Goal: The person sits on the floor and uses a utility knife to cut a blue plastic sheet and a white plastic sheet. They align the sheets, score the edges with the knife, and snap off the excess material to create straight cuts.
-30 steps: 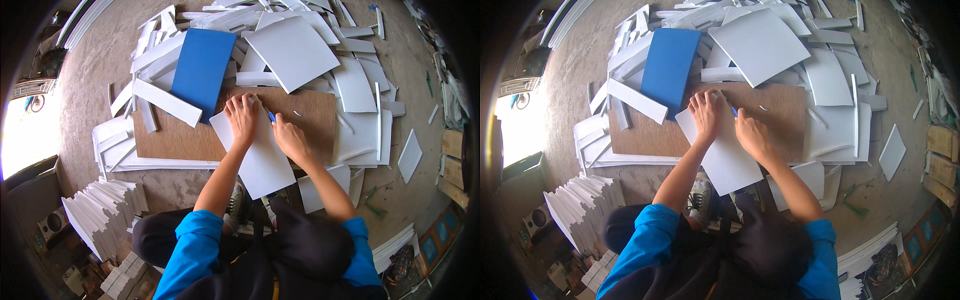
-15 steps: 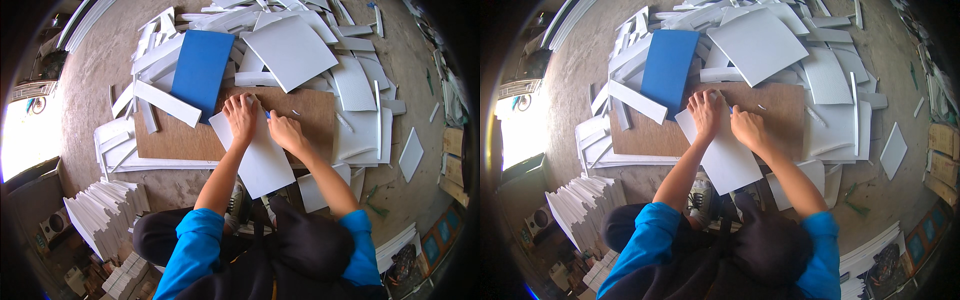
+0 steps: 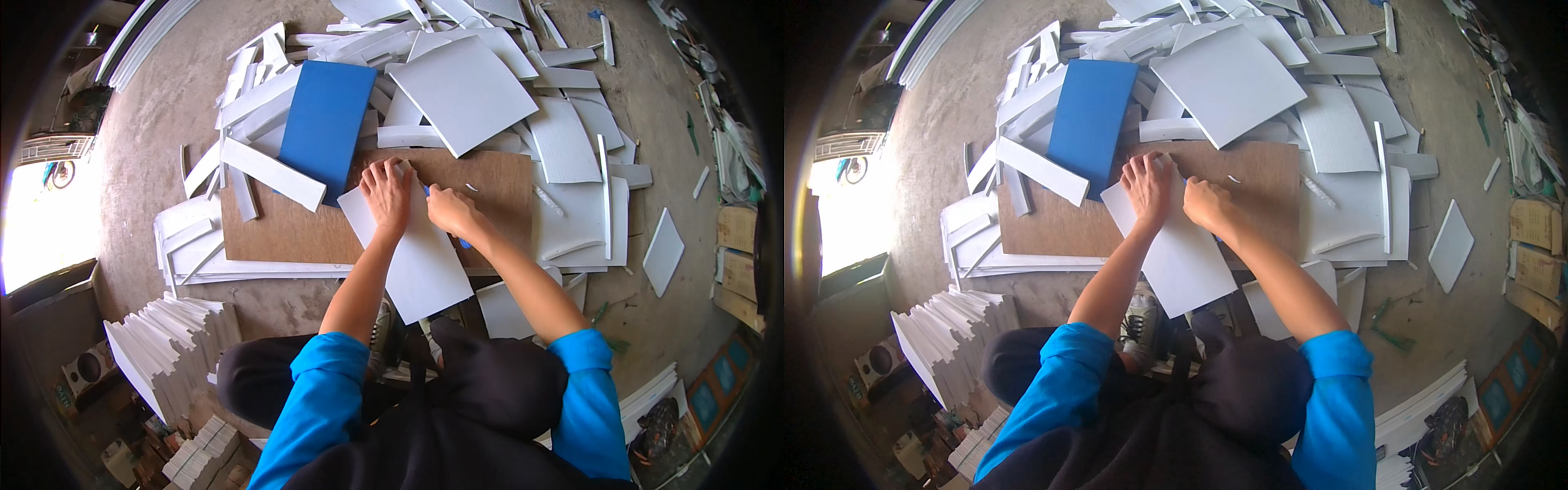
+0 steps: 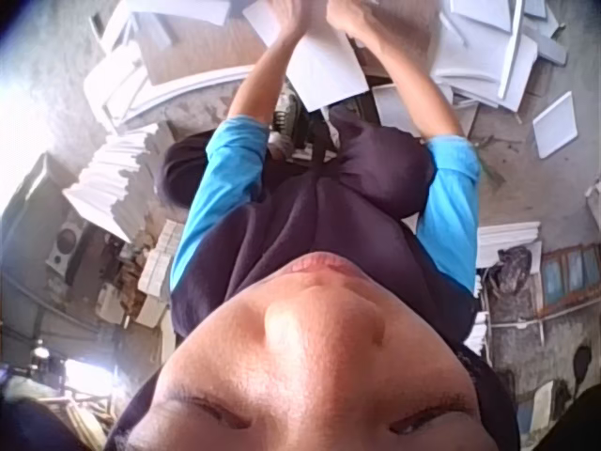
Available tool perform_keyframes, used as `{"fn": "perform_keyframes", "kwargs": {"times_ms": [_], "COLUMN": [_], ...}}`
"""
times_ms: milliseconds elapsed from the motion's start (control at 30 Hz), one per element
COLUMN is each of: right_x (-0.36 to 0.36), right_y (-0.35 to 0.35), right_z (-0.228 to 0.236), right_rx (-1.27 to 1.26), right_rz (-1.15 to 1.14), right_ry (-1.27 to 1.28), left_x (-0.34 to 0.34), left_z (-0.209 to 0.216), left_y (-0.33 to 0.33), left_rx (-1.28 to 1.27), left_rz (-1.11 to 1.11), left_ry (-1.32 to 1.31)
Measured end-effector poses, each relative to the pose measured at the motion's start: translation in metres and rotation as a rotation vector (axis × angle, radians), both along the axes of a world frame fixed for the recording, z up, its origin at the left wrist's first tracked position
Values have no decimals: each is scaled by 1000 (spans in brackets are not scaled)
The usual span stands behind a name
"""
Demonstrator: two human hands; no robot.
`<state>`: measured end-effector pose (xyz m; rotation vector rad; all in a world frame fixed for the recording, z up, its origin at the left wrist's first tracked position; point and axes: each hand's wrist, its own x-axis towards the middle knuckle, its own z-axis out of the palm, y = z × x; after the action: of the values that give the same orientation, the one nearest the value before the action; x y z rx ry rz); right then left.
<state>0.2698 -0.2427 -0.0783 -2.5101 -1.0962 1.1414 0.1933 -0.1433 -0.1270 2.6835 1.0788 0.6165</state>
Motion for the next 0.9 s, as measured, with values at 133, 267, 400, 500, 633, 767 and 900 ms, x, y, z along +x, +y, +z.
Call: {"fn": "perform_keyframes", "kwargs": {"times_ms": [133,267,400,500,633,767,900], "right_x": [-8,-15,-23,-16,-8,2,2], "right_y": [-15,-36,-57,-57,-44,-3,9], "right_z": [2,-1,2,24,29,22,2], "right_rx": [-32,-17,-1,-71,172,208,231], "right_rz": [-12,1,-11,2,-50,-55,-13], "right_ry": [34,8,16,94,-144,-187,-209], "left_x": [-1,0,1,-2,-1,0,1], "left_z": [-1,-1,0,0,5,4,4], "left_y": [0,-1,-1,1,3,2,2], "left_rx": [-3,-8,-3,9,-32,-57,-85], "left_rz": [2,3,-6,-12,-13,1,3], "left_ry": [-7,-6,-11,-7,5,-1,-13]}}
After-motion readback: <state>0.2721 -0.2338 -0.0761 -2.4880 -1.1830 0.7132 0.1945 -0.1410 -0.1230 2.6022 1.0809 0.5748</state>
